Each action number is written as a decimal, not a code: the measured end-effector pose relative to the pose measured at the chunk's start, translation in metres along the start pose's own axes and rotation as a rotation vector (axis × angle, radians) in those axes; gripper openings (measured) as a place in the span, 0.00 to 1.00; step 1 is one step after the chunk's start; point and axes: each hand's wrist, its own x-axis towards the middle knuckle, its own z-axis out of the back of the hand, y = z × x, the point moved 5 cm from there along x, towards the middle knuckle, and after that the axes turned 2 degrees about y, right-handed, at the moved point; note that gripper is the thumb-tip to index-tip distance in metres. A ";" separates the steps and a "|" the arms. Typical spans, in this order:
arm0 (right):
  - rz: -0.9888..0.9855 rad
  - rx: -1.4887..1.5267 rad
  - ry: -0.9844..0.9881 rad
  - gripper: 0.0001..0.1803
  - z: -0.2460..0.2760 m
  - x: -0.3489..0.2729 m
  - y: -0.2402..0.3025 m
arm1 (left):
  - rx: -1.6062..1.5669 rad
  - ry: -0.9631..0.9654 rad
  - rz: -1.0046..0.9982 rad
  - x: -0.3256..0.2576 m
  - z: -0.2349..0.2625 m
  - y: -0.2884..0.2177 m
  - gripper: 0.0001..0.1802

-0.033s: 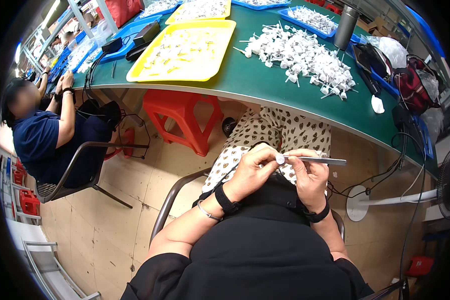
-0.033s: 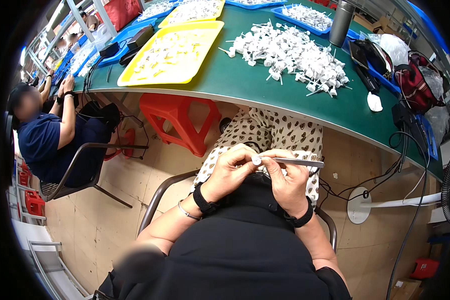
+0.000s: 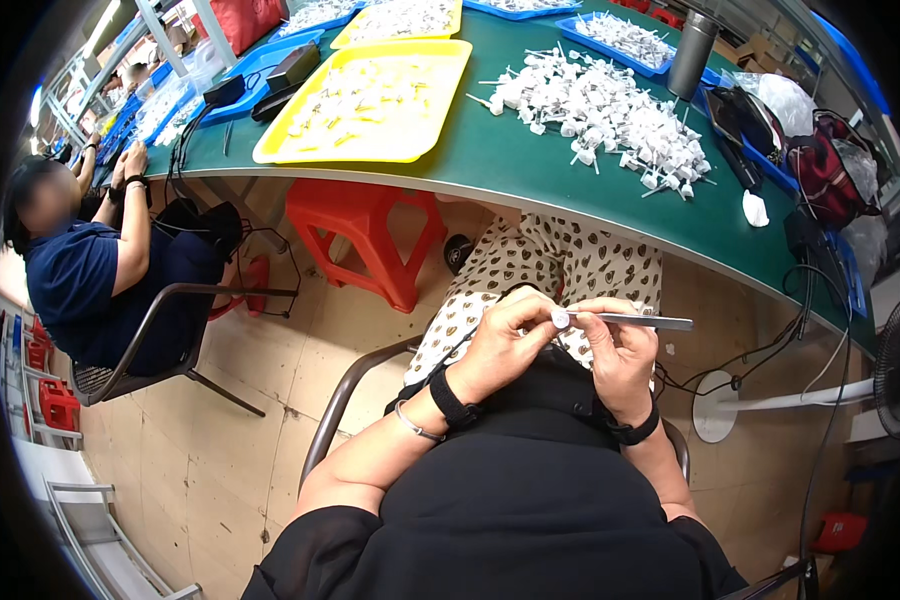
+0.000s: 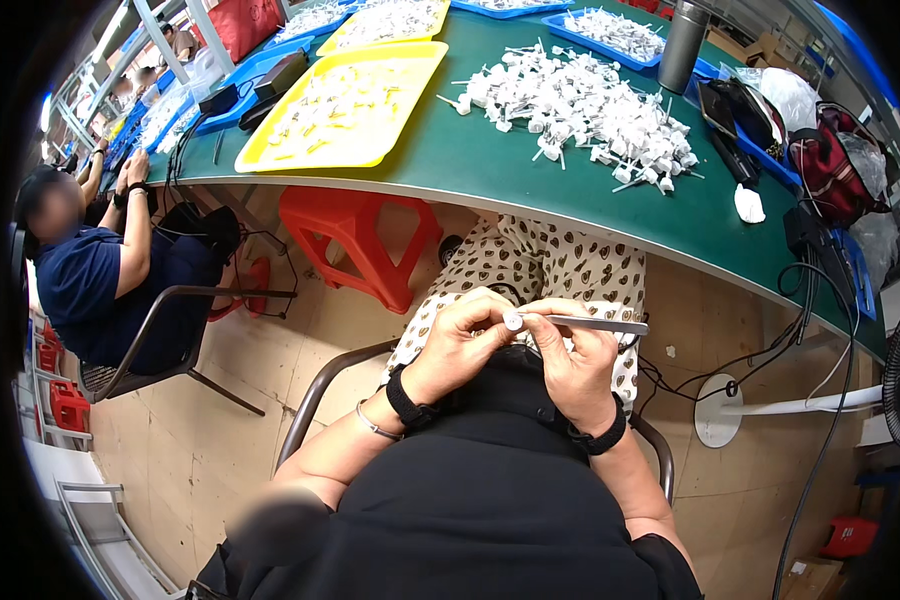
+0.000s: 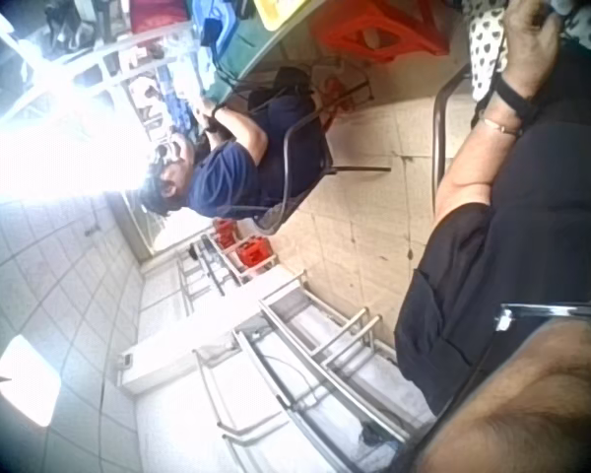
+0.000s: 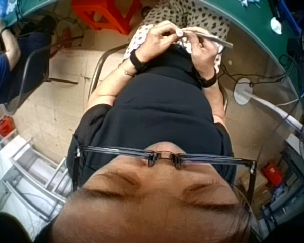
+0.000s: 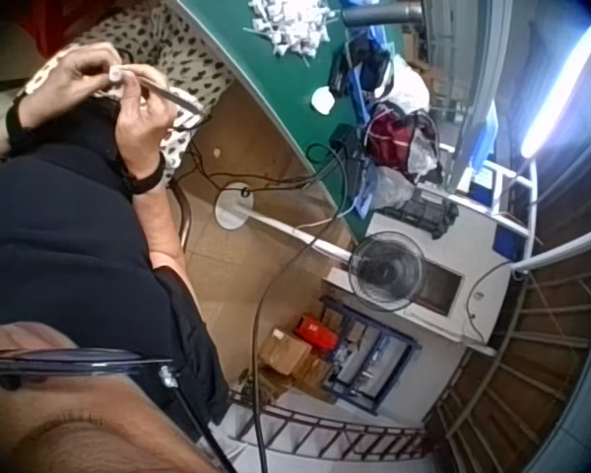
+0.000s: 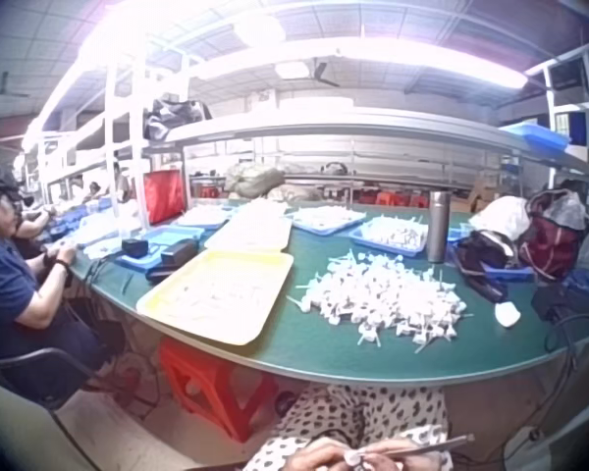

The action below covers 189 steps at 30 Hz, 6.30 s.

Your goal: The person sits at a green workbench in a factory setting, using tweezers to pick up small white plastic components from a pile. They manipulate each component individually, appearing to insert or adjust a small part, and then place the finished unit onto a yellow tray. The process is repetitive, with the person handling one item at a time.

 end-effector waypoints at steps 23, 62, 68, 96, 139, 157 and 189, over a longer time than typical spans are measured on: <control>0.008 -0.072 0.028 0.03 0.002 0.000 -0.004 | 0.061 0.042 -0.044 0.000 -0.001 -0.002 0.03; 0.193 -0.170 0.171 0.04 0.005 0.010 0.010 | 0.039 0.076 -0.018 -0.001 -0.002 -0.002 0.05; 0.048 0.042 0.079 0.03 0.003 0.003 -0.005 | 0.016 0.032 -0.031 0.000 -0.001 -0.003 0.05; 0.159 -0.193 0.078 0.05 -0.002 0.003 0.010 | 0.098 0.002 -0.028 -0.001 0.003 -0.002 0.07; -0.140 0.145 0.006 0.04 0.001 -0.002 -0.011 | 0.095 -0.018 -0.046 -0.001 0.002 -0.007 0.03; -0.119 0.127 -0.006 0.04 -0.001 -0.002 -0.011 | 0.104 -0.018 -0.075 -0.001 0.001 -0.005 0.03; 0.306 0.113 0.152 0.12 0.018 0.007 0.044 | -0.145 -0.022 0.079 0.000 0.006 0.005 0.07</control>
